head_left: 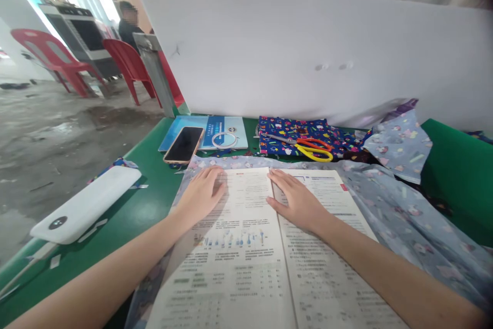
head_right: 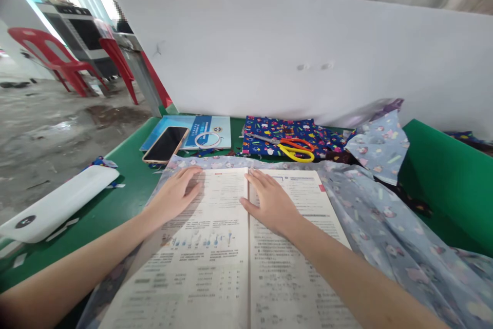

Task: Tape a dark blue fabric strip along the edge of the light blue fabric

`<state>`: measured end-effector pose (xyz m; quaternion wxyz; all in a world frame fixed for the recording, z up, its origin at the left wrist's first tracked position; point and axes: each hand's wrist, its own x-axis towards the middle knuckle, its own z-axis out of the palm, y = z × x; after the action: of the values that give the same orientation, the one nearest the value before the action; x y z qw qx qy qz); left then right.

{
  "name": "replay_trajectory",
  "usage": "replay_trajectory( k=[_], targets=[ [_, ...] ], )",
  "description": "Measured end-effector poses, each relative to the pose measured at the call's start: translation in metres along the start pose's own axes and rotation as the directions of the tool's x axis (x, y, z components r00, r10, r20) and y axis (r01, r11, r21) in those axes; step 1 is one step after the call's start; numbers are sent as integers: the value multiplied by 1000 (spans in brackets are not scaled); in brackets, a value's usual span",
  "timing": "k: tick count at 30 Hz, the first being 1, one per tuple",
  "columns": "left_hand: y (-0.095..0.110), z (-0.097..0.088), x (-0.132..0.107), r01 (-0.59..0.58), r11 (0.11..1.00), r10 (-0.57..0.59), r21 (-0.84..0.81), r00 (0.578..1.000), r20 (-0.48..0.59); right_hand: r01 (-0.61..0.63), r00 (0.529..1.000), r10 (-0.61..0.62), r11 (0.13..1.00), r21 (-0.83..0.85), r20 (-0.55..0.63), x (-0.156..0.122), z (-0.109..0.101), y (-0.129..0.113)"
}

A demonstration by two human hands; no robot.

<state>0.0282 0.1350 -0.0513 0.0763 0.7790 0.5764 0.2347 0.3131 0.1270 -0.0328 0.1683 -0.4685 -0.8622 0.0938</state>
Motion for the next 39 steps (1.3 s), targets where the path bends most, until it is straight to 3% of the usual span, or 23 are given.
replay_trajectory(
  k=[5,10,14,20,31,35,39],
  targets=[
    [-8,-4,-1,143,985,-146,-97,989,-23,-3,1000,3,1000,7,0,0,-1,0],
    [-16,-6,-1,188,972,-198,-140,978,-64,-13,999,15,998,56,-42,-1,-2,1],
    [-19,-4,-1,179,975,-192,-133,977,-90,10,998,-6,998,63,-57,0,-2,3],
    [-19,-2,-1,145,985,-148,-92,989,-24,-3,999,5,999,32,-47,-1,-4,4],
    [-18,1,0,115,990,-117,-76,993,-28,4,1000,-3,999,47,-26,-1,-3,11],
    [-18,4,0,77,996,-80,-45,995,-54,-3,997,8,997,73,-74,2,-8,1],
    [-18,5,1,39,999,-40,-15,997,-59,82,987,-79,996,20,-142,19,-16,-23]
  ],
)
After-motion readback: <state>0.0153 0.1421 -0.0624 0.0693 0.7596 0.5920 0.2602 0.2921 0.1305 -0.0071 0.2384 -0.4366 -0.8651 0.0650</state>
